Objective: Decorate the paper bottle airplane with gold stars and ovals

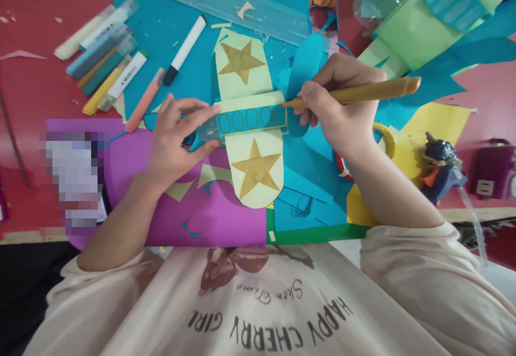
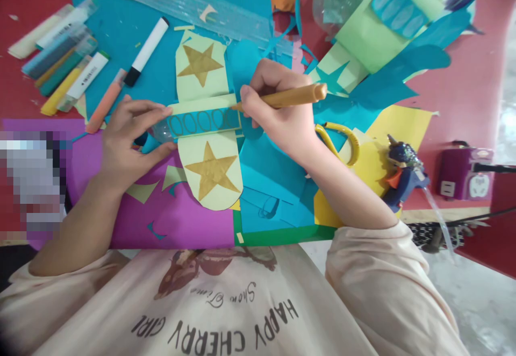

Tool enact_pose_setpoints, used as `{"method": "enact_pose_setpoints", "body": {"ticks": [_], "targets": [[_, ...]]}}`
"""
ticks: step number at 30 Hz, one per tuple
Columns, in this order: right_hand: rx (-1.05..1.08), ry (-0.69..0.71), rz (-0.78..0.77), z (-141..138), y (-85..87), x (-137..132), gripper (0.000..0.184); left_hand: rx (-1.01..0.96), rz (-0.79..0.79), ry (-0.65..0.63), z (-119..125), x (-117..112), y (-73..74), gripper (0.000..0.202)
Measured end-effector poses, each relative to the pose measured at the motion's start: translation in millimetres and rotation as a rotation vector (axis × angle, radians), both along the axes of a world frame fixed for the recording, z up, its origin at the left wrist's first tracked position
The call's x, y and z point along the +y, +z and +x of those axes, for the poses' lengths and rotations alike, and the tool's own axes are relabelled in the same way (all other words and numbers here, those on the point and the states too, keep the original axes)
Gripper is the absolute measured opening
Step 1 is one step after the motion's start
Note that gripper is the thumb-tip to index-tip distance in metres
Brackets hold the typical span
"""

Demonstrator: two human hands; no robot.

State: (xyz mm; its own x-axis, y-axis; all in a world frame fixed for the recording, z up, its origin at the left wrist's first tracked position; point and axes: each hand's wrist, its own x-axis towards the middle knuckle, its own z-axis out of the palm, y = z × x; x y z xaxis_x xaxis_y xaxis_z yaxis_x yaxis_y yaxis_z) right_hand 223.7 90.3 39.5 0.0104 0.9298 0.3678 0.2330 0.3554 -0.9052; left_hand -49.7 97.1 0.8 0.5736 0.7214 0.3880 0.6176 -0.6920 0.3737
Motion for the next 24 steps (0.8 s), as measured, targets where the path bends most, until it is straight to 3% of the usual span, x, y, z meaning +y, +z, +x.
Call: {"method": "enact_pose_setpoints", "body": {"ticks": [12, 24], "targets": [[-0.159, -0.079, 0.078, -1.4, 0.5, 0.8, 0.043, -0.060, -0.003, -0.023, 0.6, 0.4, -0.1, 0.046], [-0.273, -0.018, 0.154, 4.3, -2.5, 2.2, 0.048, -0.050, 0.009, -0.016, -0.1, 1.8, -2.0, 0.048]]}}
